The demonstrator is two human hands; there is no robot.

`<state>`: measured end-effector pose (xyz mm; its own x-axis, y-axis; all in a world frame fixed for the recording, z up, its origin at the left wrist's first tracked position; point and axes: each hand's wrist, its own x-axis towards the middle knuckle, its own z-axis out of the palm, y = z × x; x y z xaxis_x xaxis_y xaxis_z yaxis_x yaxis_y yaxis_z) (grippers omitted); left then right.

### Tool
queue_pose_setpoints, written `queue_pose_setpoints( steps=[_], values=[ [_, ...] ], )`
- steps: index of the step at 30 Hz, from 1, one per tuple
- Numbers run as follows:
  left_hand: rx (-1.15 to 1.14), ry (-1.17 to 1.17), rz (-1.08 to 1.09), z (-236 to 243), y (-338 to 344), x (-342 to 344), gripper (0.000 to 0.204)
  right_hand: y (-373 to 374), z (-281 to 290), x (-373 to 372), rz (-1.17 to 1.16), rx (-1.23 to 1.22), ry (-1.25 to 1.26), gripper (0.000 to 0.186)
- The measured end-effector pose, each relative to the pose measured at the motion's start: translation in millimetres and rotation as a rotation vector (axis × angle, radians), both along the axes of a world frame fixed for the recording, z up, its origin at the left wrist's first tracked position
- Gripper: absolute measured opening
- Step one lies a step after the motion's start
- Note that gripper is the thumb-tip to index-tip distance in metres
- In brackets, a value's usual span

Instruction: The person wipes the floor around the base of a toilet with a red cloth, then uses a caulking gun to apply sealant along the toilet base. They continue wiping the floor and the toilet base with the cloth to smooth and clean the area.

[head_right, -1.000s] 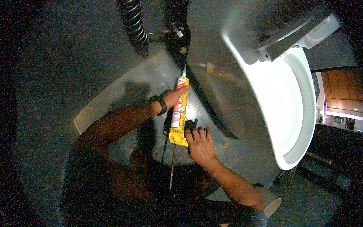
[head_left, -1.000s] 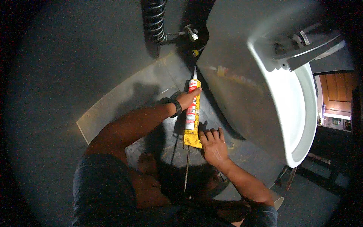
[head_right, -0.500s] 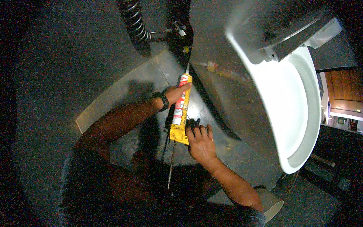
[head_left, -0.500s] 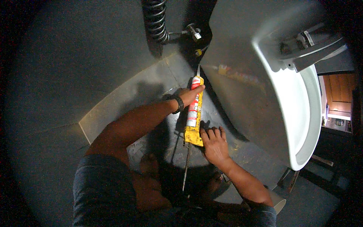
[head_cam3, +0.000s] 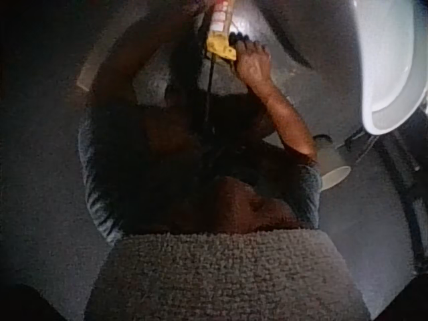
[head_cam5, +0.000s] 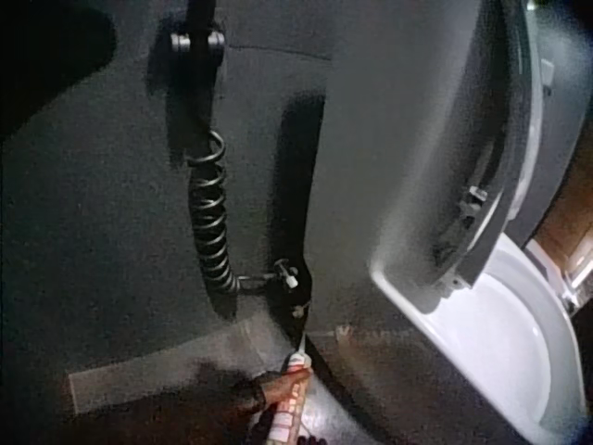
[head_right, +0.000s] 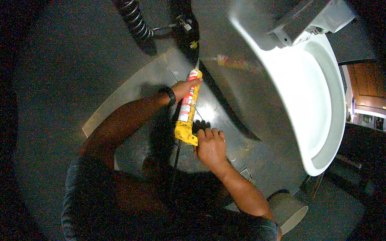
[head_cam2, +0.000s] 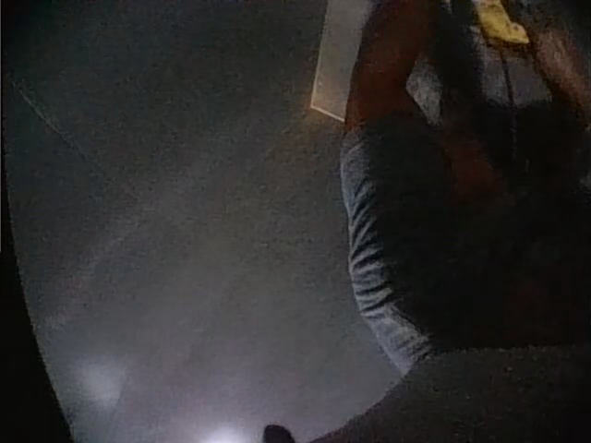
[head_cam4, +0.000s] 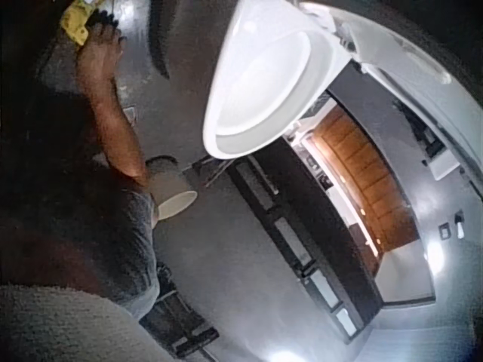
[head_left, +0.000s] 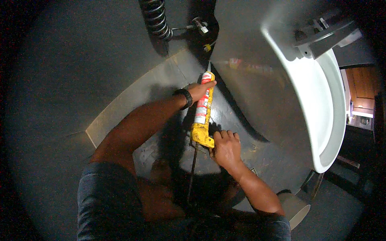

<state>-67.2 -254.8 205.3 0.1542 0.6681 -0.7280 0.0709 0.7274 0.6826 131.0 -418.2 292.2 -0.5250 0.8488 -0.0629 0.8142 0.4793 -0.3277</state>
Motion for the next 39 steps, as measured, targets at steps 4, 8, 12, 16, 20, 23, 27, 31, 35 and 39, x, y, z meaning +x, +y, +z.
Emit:
queue_pose_setpoints(
  steps=[4,8,12,16,20,23,27,31,35,39],
  values=[
    [-0.015,-0.071,0.046,1.9,-2.0,2.5,0.052,4.3,5.2,3.2,0.039,-0.003,-0.059,0.04],
    [-0.024,-0.129,0.079,4.3,-1.7,3.2,0.049,8.1,7.6,4.7,0.072,-0.005,-0.033,0.04],
    [-0.037,-0.179,0.072,6.2,-1.8,3.9,0.045,9.6,10.1,6.2,0.078,0.017,0.009,0.037],
    [-0.027,-0.17,0.053,6.7,-2.9,5.4,0.044,10.2,13.6,9.3,0.092,0.008,-0.018,0.038],
    [-0.022,-0.111,0.035,5.4,-1.3,4.9,0.052,10.1,15.1,9.6,0.091,-0.023,-0.035,0.04],
    [-0.028,-0.123,0.028,3.5,0.9,3.4,0.052,8.4,12.7,7.8,0.074,-0.003,-0.003,0.041],
    [-0.045,-0.128,0.013,3.0,2.7,1.9,0.046,5.0,6.3,6.9,0.058,0.0,0.008,0.04],
    [-0.017,-0.073,0.011,6.2,3.2,2.4,0.049,2.8,-0.5,6.7,0.039,0.023,0.027,0.04],
    [-0.032,-0.009,0.023,6.8,2.7,3.1,0.052,2.1,-4.8,6.2,0.038,0.035,0.004,0.039],
    [0.026,0.004,-0.002,1.2,4.8,2.1,0.055,2.1,-6.5,6.5,0.031,0.028,0.009,0.037]
  ],
)
